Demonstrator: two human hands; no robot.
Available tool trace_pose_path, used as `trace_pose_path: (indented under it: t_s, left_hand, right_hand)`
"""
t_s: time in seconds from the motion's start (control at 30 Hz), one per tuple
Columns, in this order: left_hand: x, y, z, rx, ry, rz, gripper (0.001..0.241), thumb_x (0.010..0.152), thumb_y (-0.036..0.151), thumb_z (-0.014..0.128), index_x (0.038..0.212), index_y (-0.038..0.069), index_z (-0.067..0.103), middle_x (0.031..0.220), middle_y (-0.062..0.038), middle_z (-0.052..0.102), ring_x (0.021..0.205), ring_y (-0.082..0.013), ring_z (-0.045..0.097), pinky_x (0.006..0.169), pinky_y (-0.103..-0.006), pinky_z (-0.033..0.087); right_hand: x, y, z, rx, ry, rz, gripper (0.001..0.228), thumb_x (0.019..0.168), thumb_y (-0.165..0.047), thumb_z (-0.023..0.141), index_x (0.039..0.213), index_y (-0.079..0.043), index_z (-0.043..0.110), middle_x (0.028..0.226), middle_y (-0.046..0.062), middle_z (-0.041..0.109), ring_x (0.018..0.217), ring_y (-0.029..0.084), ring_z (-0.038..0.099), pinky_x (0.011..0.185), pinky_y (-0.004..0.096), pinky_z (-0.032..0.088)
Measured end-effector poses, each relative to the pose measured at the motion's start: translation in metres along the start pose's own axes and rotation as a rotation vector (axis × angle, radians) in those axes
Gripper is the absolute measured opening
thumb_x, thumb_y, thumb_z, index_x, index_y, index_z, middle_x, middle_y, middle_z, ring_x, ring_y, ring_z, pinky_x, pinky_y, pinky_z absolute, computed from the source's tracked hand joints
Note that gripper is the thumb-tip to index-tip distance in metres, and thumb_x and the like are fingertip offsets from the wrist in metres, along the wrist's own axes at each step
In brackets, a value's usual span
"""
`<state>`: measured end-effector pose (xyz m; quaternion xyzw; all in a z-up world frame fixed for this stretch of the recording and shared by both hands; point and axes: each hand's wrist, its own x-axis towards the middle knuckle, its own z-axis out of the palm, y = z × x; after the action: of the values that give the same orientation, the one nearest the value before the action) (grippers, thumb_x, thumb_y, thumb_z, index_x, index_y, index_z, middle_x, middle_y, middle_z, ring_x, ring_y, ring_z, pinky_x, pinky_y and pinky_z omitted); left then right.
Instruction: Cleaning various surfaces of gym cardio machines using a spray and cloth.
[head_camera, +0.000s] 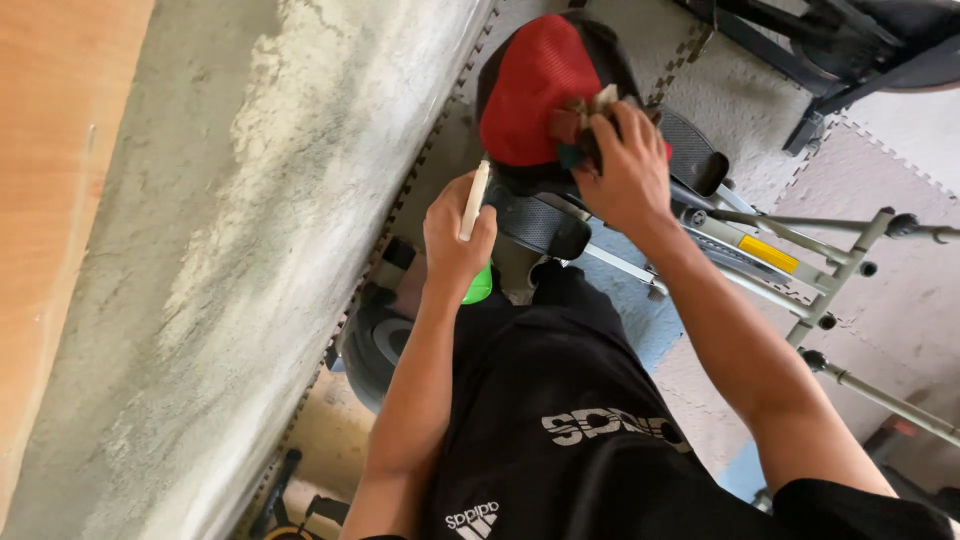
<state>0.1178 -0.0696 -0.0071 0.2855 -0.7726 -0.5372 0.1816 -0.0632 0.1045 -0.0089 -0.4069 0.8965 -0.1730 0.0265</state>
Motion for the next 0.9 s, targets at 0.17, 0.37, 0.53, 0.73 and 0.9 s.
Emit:
trace_pose_path:
  t_s: [0.17,0.37,0.53,0.73,0.9]
  left_hand:
    - [-0.023,-0.03,0.001,0.041,0.093,-0.025,0.039,0.082,0.006,0.059,0.12,0.004,0.07,0.114,-0.019,0.073,0.102,-0.0407,0.07,0.089,-0.0436,0.056]
    - [-0.062,-0.036,0.025,-0.04,0.148,-0.157,0.038,0.081,0.007,0.061,0.117,0.007,0.07,0.103,-0.019,0.072,0.096,-0.0381,0.071,0.085,-0.0413,0.056]
    - [-0.101,-0.056,0.074,-0.084,0.162,-0.25,0.043,0.08,0.009,0.06,0.123,0.01,0.07,0.104,-0.018,0.073,0.097,-0.0362,0.071,0.085,-0.0397,0.055]
    - [-0.145,-0.064,0.128,-0.148,0.277,-0.334,0.04,0.082,0.01,0.058,0.121,0.008,0.069,0.107,-0.019,0.072,0.099,-0.0368,0.072,0.086,-0.039,0.056]
    - [-0.17,-0.087,0.154,-0.281,0.275,-0.425,0.037,0.082,0.01,0.059,0.118,0.008,0.07,0.091,-0.016,0.071,0.083,-0.0268,0.07,0.079,-0.0353,0.056]
  right_hand:
    - [-0.001,-0.009,-0.007,0.198,0.046,-0.044,0.065,0.082,-0.016,0.086,0.138,0.001,0.059,0.145,0.022,0.054,0.132,0.044,0.054,0.109,0.051,0.048]
    - [-0.029,-0.001,-0.008,0.421,0.053,-0.284,0.065,0.077,-0.003,0.077,0.137,0.004,0.056,0.135,0.024,0.061,0.124,0.042,0.063,0.106,0.047,0.053]
    - [-0.063,0.038,0.004,0.526,-0.216,-0.147,0.063,0.074,-0.004,0.071,0.135,0.001,0.059,0.115,0.021,0.067,0.097,0.037,0.066,0.089,0.044,0.055]
    - [-0.093,0.078,0.04,0.492,-0.449,-0.32,0.062,0.072,-0.008,0.076,0.131,0.0,0.059,0.109,0.018,0.067,0.09,0.035,0.066,0.081,0.043,0.056]
    - [-0.1,0.093,0.083,0.382,-0.708,-0.42,0.064,0.076,-0.011,0.073,0.137,-0.003,0.056,0.111,0.018,0.066,0.099,0.038,0.066,0.084,0.046,0.053]
